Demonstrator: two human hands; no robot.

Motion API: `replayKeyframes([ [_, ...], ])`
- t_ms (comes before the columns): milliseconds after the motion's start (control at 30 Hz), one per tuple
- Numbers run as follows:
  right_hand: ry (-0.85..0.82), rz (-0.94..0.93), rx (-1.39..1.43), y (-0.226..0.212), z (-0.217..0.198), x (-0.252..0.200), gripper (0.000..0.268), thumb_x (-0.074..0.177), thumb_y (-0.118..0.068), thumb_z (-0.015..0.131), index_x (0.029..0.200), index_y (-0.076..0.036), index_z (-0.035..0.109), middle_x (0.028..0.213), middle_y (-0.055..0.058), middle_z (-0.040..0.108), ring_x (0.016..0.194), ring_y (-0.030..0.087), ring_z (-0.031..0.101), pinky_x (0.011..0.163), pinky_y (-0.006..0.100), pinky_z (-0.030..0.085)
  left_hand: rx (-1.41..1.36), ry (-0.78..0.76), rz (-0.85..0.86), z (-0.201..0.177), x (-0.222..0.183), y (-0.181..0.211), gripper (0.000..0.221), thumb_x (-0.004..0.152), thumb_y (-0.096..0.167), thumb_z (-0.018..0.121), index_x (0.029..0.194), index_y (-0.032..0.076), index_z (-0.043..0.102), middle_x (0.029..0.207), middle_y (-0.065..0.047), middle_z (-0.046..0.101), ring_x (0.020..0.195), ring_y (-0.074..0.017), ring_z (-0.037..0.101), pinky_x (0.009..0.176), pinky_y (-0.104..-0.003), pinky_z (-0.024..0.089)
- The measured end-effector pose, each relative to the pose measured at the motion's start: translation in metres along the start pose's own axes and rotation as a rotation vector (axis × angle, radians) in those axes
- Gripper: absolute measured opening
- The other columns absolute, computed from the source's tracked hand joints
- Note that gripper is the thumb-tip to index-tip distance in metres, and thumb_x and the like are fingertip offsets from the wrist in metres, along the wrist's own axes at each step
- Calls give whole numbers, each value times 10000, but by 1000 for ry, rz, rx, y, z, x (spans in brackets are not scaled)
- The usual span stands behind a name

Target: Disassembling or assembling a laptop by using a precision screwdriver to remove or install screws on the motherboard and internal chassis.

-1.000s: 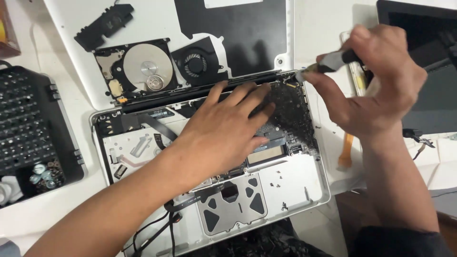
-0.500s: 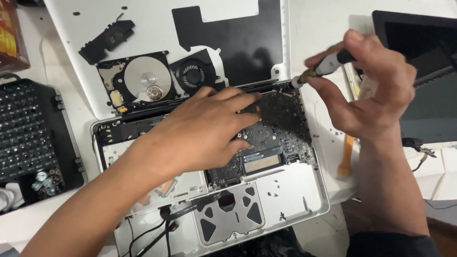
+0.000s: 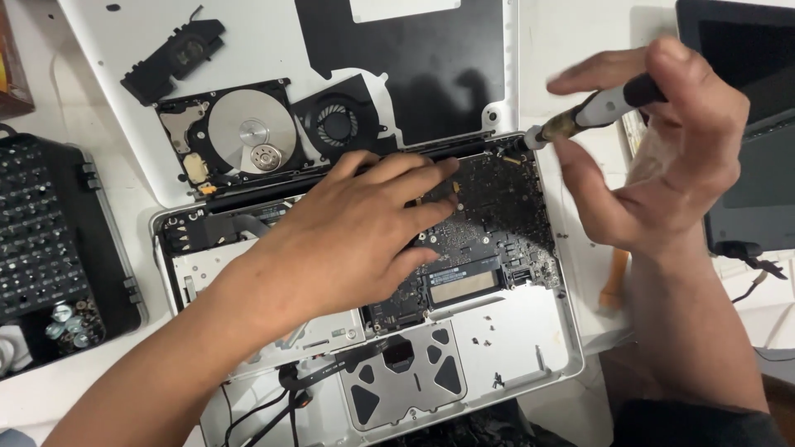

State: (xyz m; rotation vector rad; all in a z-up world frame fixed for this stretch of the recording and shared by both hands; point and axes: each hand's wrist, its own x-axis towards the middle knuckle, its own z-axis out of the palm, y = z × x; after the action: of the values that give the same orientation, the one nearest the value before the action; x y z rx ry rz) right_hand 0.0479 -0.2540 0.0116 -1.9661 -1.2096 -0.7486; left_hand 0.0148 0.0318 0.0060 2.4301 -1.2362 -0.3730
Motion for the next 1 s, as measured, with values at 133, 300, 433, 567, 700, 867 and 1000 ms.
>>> replayKeyframes([
  [133, 53, 0, -19, 0, 3, -4, 690, 972, 56, 877, 1439, 7, 372, 990, 266, 593, 843, 440, 715, 878, 514, 507, -1, 47, 21, 1, -1, -2, 501, 932, 418, 607, 1365, 166, 605, 1545, -108, 459, 1404, -266, 384, 1081, -542, 302],
  [300, 19, -14, 14, -5, 6, 7, 711, 1001, 112, 751, 1550, -58, 331, 1215, 260, 538, 874, 479, 724, 780, 498, 496, -11, 29, 10, 0, 1, -3, 519, 921, 438, 623, 1369, 178, 601, 1545, -99, 458, 1407, -260, 372, 1091, -551, 293],
  [433, 90, -44, -49, 2, 6, -3, 743, 936, 75, 918, 1440, -15, 381, 1000, 257, 552, 762, 417, 652, 821, 536, 443, -27, 52, 30, -1, 1, -5, 510, 913, 430, 639, 1359, 184, 617, 1529, -95, 481, 1391, -256, 395, 1079, -545, 306],
  [567, 54, 17, 50, -3, 7, 3, 740, 954, 177, 702, 1552, -36, 322, 1504, 206, 388, 885, 548, 682, 832, 568, 547, -18, 6, 8, -1, 1, -6, 527, 919, 450, 621, 1379, 196, 596, 1555, -90, 447, 1410, -257, 361, 1103, -566, 273],
  [700, 105, -22, -113, -2, 5, -1, 594, 977, -12, 822, 1374, 32, 382, 869, 297, 594, 753, 433, 620, 878, 569, 393, -21, 59, 40, 0, 1, -7, 512, 911, 429, 642, 1359, 184, 620, 1524, -104, 486, 1396, -265, 390, 1077, -542, 300],
  [867, 37, -12, 10, -4, 4, 3, 720, 977, 181, 694, 1552, -63, 337, 926, 351, 624, 841, 503, 706, 817, 541, 488, -21, 35, 27, 0, 1, -7, 528, 911, 438, 640, 1371, 181, 608, 1525, -97, 482, 1394, -255, 386, 1085, -547, 293],
  [1000, 75, -10, -110, -4, 3, 0, 641, 976, 7, 839, 1416, 8, 372, 851, 275, 620, 798, 431, 647, 911, 555, 431, -17, 82, 56, 1, 0, -8, 506, 905, 422, 653, 1348, 178, 632, 1500, -96, 511, 1367, -261, 415, 1041, -521, 330],
])
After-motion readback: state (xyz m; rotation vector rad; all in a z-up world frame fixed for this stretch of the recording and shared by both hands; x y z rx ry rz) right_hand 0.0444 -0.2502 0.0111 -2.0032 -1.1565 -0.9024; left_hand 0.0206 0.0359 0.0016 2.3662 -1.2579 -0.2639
